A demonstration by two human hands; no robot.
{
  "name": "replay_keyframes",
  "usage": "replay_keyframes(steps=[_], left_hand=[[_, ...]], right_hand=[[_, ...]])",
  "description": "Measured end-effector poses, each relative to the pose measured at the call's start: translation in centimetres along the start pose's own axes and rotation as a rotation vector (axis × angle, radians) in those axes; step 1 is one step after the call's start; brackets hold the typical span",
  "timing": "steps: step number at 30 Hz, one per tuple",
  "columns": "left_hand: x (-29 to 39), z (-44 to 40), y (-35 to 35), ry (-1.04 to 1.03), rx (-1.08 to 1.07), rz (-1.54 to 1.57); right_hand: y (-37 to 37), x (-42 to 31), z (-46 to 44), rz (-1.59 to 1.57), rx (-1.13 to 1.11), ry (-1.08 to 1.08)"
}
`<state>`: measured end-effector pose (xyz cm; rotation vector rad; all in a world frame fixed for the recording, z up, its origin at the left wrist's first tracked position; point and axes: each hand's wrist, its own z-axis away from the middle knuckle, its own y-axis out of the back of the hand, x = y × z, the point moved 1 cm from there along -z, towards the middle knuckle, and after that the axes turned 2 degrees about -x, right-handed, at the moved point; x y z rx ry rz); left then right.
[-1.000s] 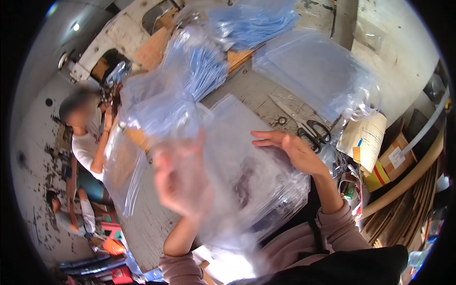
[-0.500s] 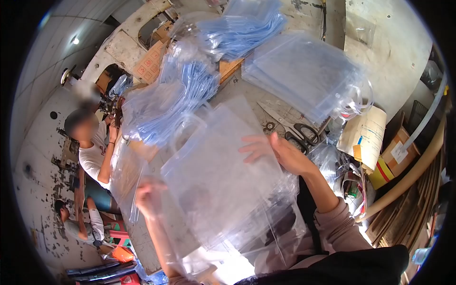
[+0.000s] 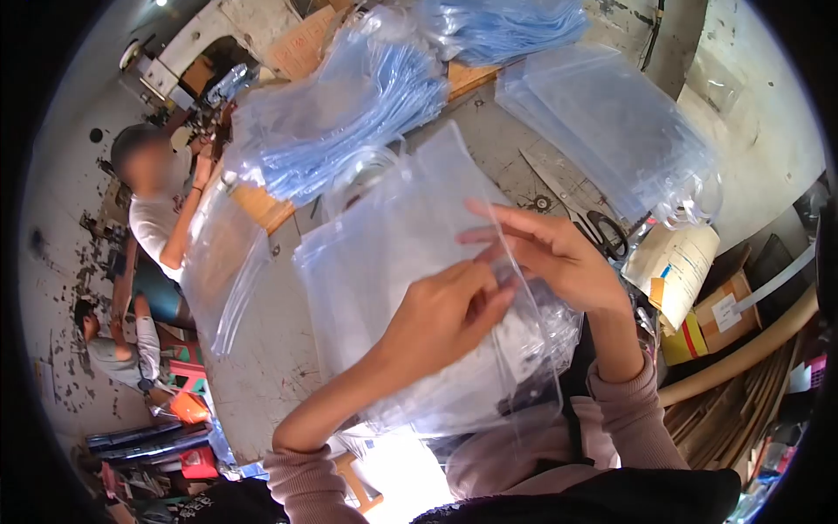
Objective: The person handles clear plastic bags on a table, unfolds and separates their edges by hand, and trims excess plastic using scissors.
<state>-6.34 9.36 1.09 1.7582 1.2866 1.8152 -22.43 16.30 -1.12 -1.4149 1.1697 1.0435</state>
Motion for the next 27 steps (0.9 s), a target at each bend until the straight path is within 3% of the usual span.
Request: replay_keyframes(steps=[1, 3, 4, 6, 11, 15, 18, 21, 23, 27], left_hand=[[-1.4, -0.9, -0.5, 0.003, 0.001, 0.022], [-4.9, -2.0, -2.9, 0.37, -0.088, 0.505], [-5.6, -2.2, -3.1, 0.388, -0.095, 0.532], [-5.7, -1.9, -2.6, 0.33, -0.021, 0.815], [-6.0, -2.0, -2.5, 0.363, -0.064, 0.834], [-6.1, -2.0, -2.5, 0.345, -0.004, 0.891], [-6.5, -1.9, -2.8, 0.279, 0.098, 0.87], [-6.3, -1.9, -2.8, 0.22, 0.172, 0.835], [-6.0, -1.9, -2.7, 0.227, 0.202, 0.831], [-5.6, -1.9, -2.2, 0.278, 0.306, 0.791]], right_hand=[[0.3, 1.0, -0.4, 0.103, 0.035, 0.016], [0.5, 4.5, -0.6, 0.244, 0.174, 0.07], [0.4, 5.1, -0.7, 0.241, 0.171, 0.037], [-0.1, 5.0, -0.5, 0.36, 0.156, 0.195], [0.2, 4.5, -0.5, 0.168, 0.083, 0.074], [0.5, 3.6, -0.3, 0.252, 0.087, -0.074], [0.2, 3.7, -0.5, 0.258, 0.103, -0.079], [0.4, 4.6, -0.5, 0.27, 0.147, 0.065], [0.3, 4.9, -0.6, 0.07, 0.192, 0.117], [0.2, 4.5, -0.6, -0.013, 0.282, 0.029]])
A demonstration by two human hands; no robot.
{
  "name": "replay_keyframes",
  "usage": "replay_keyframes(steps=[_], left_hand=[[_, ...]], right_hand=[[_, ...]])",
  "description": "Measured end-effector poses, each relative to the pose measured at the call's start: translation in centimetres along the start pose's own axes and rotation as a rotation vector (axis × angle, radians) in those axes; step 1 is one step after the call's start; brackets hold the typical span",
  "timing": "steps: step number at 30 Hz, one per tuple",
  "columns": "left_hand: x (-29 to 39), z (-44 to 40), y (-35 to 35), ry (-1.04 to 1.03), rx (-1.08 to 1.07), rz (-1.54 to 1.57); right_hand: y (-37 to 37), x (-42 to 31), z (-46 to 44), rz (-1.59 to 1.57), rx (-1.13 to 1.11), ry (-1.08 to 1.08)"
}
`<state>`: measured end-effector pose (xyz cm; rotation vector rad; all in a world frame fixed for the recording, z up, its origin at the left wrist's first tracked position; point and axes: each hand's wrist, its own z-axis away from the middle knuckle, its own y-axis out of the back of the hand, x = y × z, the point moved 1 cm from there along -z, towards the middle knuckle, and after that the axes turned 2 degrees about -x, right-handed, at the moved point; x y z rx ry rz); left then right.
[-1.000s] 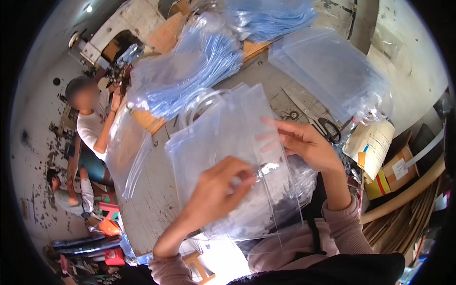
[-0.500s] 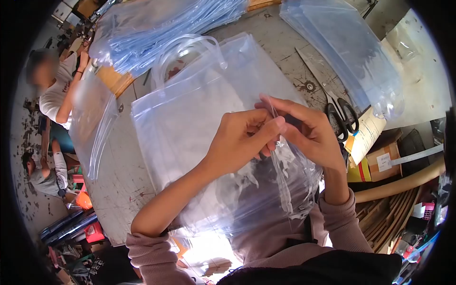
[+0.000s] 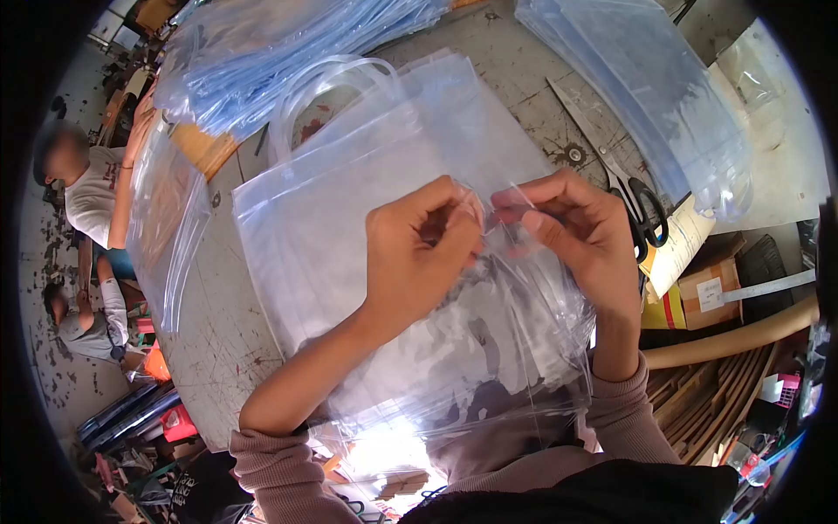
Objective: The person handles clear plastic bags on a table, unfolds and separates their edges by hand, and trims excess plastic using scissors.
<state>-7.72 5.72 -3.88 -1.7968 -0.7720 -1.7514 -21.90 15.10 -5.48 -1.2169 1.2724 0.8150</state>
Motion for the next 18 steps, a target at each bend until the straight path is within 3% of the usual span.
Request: replay_keyframes(steps=[2, 4, 8, 18], left_hand=[[0.0, 0.2, 0.3, 0.011, 0.065, -0.013], [-0.3, 0.1, 0.8, -0.13, 0.16, -0.09], [-0.8, -0.1, 1.4, -0.209, 0.159, -0.031], [-0.6, -0.2, 1.1, -0.177, 0.195, -0.031]], right_hand=[[0.2, 0.0, 0.0, -0.061, 0.076, 0.009], [0.3, -0.2, 0.0, -0.069, 0.096, -0.031], [0.8, -0.1, -0.2, -0.131, 0.102, -0.067], [1.0, 0.3, -0.4, -0.15, 0.073, -0.044]])
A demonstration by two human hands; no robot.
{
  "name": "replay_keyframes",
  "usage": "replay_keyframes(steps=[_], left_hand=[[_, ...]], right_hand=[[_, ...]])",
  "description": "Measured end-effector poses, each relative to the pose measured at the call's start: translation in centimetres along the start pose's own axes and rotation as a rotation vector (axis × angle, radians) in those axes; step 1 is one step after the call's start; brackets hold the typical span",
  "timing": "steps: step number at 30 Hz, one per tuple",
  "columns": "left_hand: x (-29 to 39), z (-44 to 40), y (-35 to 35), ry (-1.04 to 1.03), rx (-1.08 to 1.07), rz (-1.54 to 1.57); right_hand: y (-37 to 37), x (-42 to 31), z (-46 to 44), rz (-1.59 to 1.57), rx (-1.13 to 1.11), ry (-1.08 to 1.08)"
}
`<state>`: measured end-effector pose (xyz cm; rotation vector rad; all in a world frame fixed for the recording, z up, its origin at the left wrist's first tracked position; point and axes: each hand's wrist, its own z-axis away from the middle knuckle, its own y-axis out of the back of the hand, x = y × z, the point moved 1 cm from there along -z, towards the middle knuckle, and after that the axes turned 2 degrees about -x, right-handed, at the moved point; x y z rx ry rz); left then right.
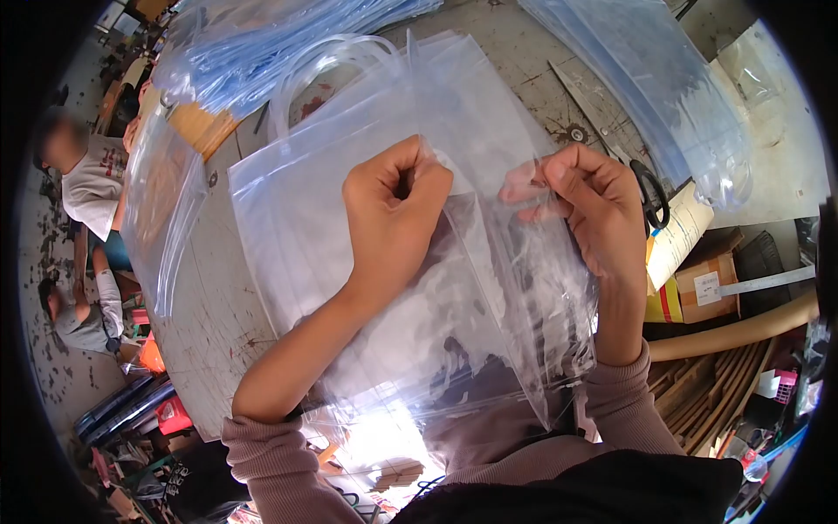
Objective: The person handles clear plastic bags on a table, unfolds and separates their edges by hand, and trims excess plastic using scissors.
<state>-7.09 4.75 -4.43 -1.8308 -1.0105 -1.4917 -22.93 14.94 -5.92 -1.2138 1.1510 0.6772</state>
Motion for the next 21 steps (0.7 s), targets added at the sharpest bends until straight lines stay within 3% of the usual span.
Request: replay_keyframes(steps=[21], left_hand=[[0.07, -0.09, 0.28, 0.031, -0.039, 0.054]], right_hand=[[-0.11, 0.29, -0.05, 0.073, 0.017, 0.016]])
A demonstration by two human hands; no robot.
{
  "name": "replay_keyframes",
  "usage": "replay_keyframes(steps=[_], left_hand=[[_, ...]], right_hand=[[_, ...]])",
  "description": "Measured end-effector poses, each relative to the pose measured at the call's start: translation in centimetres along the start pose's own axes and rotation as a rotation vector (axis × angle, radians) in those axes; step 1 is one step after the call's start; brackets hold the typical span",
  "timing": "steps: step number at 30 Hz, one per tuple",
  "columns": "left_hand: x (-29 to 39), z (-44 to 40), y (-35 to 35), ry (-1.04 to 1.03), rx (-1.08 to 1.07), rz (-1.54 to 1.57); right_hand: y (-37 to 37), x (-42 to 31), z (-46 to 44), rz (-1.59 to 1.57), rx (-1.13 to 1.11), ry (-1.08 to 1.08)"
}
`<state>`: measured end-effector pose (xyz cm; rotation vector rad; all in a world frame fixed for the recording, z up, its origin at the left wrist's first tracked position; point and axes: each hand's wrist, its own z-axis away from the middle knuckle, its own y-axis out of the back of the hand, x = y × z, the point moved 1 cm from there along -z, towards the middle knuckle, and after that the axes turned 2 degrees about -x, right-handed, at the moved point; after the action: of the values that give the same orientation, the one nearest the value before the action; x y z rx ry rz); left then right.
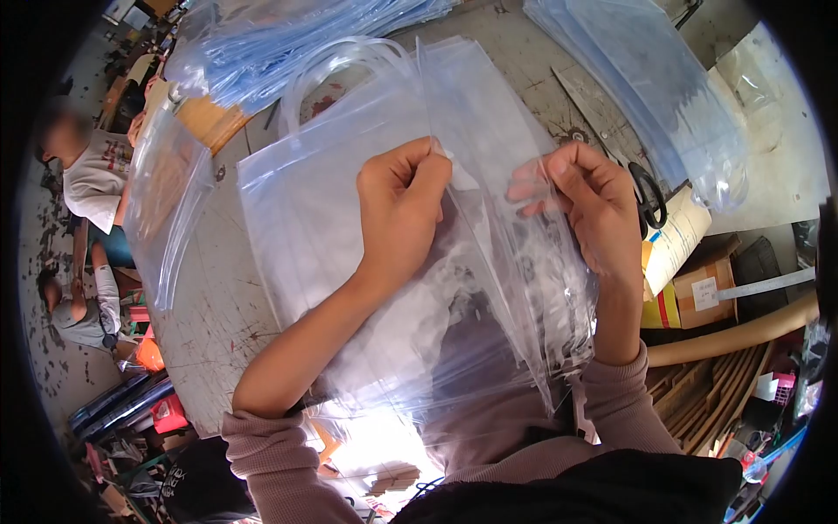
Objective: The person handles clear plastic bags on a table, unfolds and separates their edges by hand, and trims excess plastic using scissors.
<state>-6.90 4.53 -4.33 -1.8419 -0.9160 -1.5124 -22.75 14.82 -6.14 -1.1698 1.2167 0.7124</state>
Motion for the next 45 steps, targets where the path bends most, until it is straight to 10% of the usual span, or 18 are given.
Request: replay_keyframes(steps=[35, 40, 45], left_hand=[[1.8, -2.5, 2.4, 0.249, -0.377, -0.169], [4.5, -5.7, 10.5, -0.073, -0.013, -0.242], [3.7, -6.3, 14.3, -0.037, 0.431, -0.223]], right_hand=[[-0.7, -0.4, 0.1, 0.395, -0.047, -0.082], [-0.3, -0.4, 0.1, 0.122, -0.088, 0.291], [3.7, -5.8, 1.6, 0.196, 0.45, 0.663]])
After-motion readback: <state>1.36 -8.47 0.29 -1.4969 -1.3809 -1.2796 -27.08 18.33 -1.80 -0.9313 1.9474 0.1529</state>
